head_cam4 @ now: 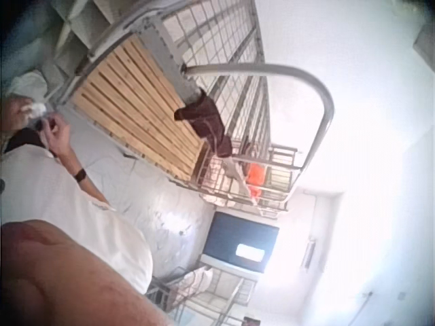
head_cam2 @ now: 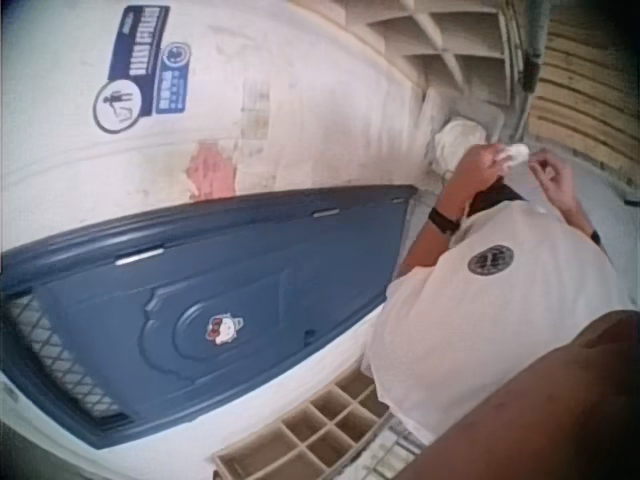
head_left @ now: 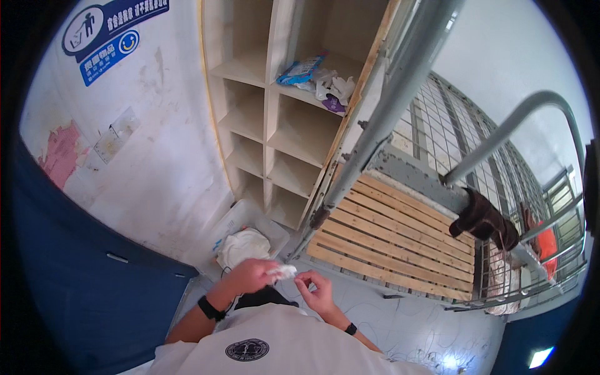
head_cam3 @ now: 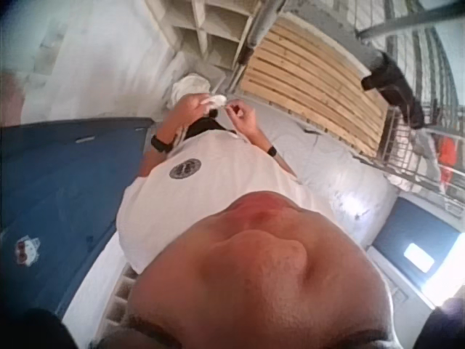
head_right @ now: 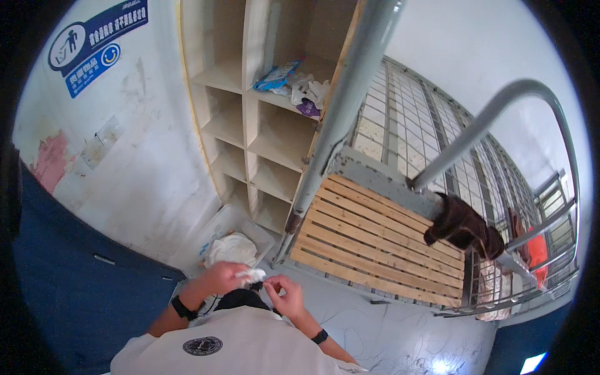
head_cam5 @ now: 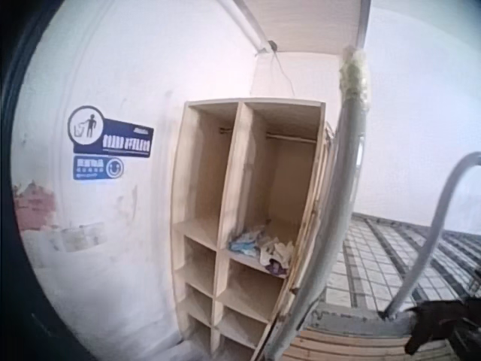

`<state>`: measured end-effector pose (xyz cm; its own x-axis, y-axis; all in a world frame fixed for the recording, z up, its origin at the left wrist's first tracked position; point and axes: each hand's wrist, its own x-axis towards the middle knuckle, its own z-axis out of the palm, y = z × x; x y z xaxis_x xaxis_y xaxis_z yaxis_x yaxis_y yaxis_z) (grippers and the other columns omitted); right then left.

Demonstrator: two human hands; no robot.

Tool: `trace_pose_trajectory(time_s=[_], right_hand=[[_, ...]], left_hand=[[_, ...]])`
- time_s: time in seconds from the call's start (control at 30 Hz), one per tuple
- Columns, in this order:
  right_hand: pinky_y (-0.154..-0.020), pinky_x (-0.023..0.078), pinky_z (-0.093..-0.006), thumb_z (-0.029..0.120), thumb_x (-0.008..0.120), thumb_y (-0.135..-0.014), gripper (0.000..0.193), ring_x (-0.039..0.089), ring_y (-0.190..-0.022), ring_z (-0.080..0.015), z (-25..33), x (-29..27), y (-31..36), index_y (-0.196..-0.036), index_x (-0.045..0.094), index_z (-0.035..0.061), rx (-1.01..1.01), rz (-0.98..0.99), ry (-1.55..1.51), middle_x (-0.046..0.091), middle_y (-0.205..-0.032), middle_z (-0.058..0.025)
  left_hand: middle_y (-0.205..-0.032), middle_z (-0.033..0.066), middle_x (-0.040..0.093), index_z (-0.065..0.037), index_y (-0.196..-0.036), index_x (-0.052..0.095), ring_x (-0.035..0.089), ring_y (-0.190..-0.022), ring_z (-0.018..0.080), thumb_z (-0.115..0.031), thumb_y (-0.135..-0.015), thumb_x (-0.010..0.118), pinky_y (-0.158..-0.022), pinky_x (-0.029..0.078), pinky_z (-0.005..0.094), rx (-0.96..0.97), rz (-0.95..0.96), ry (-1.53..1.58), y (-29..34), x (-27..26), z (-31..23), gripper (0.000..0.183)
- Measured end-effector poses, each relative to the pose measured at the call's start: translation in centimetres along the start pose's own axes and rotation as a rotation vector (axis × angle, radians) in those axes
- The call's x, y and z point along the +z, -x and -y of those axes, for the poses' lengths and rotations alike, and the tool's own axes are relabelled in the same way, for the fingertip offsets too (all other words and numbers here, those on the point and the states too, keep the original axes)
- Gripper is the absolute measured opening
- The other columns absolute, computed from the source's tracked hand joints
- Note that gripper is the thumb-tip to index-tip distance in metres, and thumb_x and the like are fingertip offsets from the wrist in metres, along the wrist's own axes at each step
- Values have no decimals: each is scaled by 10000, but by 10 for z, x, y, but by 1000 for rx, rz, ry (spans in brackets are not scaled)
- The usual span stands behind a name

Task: The person spreads a blanket onto a wooden bed frame, smooths it with their hands, places a pillow at the head of the bed, and then picks up several pieces of trash from the floor and places them into cubby shelves.

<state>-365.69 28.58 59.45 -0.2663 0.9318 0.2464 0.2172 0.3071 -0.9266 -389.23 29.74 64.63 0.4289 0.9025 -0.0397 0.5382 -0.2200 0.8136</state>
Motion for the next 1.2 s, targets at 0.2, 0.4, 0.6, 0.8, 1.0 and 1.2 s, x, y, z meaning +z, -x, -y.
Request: trace_pose_trajectory(time_s=[0.2, 0.4, 0.6, 0.8, 1.0, 1.2], right_hand=[[-595, 472, -231, 94, 654, -877, 80, 587, -654, -77, -22, -43, -38, -915, 657, 24, 165, -15, 150, 653, -758, -38], [-612, 490, -234, 118, 623, -898, 95, 615, -675, -83, -58, -71, -43, -921, 661, 33, 439, -291, 78, 652, -744, -21], [-637, 504, -242, 98, 608, -899, 111, 624, -704, -92, -53, -49, -58, -938, 647, 1, 527, -343, 232, 663, -764, -50], [-648, 514, -274, 144, 632, -884, 153, 648, -698, -139, -73, -25, -48, -963, 667, 17, 632, -296, 266, 688, -787, -85], [-650, 510, -266, 156, 633, -886, 169, 650, -710, -132, -77, -32, -28, -965, 666, 10, 632, -287, 242, 695, -799, -83], [-644, 518, -290, 179, 633, -885, 182, 670, -709, -188, -56, -31, 3, -978, 665, 26, 662, -476, 236, 687, -797, -123]], left_hand=[[-969, 93, 576, -31, -949, 655, 531, -955, 320, -162, -804, 676, -856, 409, 412, 319, -735, -140, -114, -126, 23, 197], [-938, 37, 563, -77, -882, 679, 517, -921, 247, -193, -803, 669, -793, 384, 379, 577, -951, -506, -263, -209, -28, 141], [-919, -6, 557, -138, -872, 693, 514, -937, 206, -183, -772, 655, -769, 372, 370, 706, -1118, -574, -399, -225, -47, 116], [-957, 28, 625, -127, -890, 687, 539, -1026, 225, -112, -751, 606, -833, 418, 396, 542, -810, -779, -470, -191, -14, 161], [-948, 54, 625, -108, -936, 664, 547, -988, 266, -152, -789, 602, -825, 449, 420, 604, -834, -643, -457, -180, -24, 166], [-863, 72, 580, -89, -876, 629, 550, -878, 285, -128, -776, 601, -773, 444, 414, 701, -876, -496, -401, -174, -36, 111]])
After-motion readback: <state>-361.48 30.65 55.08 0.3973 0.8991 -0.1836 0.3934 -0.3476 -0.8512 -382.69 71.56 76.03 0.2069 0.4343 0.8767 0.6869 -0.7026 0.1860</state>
